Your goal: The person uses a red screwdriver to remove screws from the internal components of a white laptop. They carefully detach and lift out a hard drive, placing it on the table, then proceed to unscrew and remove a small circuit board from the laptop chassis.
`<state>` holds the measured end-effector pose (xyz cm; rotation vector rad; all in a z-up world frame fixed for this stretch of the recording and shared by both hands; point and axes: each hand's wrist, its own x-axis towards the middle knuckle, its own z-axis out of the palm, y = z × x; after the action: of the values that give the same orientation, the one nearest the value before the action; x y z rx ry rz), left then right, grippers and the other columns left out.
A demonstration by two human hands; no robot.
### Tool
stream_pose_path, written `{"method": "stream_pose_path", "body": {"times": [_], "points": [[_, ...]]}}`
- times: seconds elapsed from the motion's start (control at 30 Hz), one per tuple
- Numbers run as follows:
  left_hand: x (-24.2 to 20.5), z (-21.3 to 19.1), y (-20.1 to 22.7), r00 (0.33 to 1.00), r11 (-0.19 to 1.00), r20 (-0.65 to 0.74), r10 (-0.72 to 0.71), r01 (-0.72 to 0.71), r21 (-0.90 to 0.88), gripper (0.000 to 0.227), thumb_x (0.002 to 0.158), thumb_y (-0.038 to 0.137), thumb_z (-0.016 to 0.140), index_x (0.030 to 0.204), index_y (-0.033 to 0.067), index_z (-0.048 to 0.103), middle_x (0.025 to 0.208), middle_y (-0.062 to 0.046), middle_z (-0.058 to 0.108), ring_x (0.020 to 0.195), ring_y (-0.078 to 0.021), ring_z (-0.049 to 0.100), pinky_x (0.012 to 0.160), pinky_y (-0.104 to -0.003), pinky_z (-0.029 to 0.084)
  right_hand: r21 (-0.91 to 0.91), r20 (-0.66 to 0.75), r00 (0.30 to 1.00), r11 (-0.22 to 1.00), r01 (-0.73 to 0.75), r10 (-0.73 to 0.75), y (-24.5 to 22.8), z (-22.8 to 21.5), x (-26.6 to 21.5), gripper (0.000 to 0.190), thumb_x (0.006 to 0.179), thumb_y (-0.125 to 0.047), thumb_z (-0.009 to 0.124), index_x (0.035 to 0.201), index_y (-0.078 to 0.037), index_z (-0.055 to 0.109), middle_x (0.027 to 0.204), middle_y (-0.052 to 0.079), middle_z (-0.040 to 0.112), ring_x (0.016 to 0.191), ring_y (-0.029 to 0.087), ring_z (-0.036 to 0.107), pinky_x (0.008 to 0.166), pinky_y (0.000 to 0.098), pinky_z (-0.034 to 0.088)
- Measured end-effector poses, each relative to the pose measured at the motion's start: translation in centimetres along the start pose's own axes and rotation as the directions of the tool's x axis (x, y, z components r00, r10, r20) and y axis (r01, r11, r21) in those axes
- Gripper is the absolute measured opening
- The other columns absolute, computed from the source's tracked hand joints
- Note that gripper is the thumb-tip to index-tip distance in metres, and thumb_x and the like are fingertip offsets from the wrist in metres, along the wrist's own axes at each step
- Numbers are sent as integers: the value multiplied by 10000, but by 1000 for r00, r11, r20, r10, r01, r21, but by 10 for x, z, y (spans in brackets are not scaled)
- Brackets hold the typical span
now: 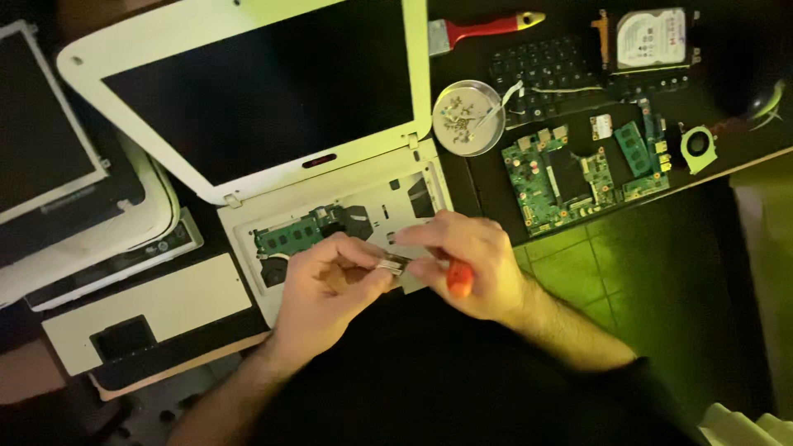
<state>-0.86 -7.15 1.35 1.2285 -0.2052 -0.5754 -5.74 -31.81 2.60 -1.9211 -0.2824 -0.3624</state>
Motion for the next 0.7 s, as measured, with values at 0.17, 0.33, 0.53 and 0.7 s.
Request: {"method": "stream_pose_path", "body": {"times": [0.17, 0.33, 0.53, 0.7], "points": [[17, 19, 3, 998, 965, 59, 36, -50, 257, 236, 1050, 73, 958, 1050, -84, 781, 1003, -285, 877, 944, -322, 941, 762, -427, 781, -12, -30, 997, 997, -71, 71, -18, -17, 8, 199, 1042, -76, 962, 1234, -91, 911, 1034, 82, 897, 764, 329, 836, 773, 418, 714], [31, 45, 12, 994, 917, 109, 4, -47, 396, 209, 1067, 92, 930, 1091, -87, 826, 984, -267, 912, 937, -379, 967, 765, -469, 802, 67, 27, 982, 980, -188, 186, -6, -66, -3, 167, 1027, -72, 962, 1183, -106, 915, 1020, 105, 924, 864, 370, 912, 794, 456, 726], [48, 63, 29, 981, 879, 195, -5, -89, 468, 103, 1119, 119, 776, 1084, 48, 841, 1062, -91, 880, 910, -177, 829, 834, -298, 696, -476, -323, 911, 788, -390, 256, 56, -168, -22, 118, 1234, -142, 980, 1254, -49, 910, 1210, 90, 938, 945, 128, 856, 869, 305, 673], [52, 63, 26, 959, 888, 272, 72, -186, 421, 145, 1118, 49, 778, 979, 16, 755, 942, -114, 815, 863, -230, 801, 863, -355, 657, -534, -490, 820, 642, -550, 295, 96, -197, -28, 209, 1140, -19, 1114, 1217, -76, 928, 1187, 57, 942, 1060, 192, 886, 963, 386, 686]]}}
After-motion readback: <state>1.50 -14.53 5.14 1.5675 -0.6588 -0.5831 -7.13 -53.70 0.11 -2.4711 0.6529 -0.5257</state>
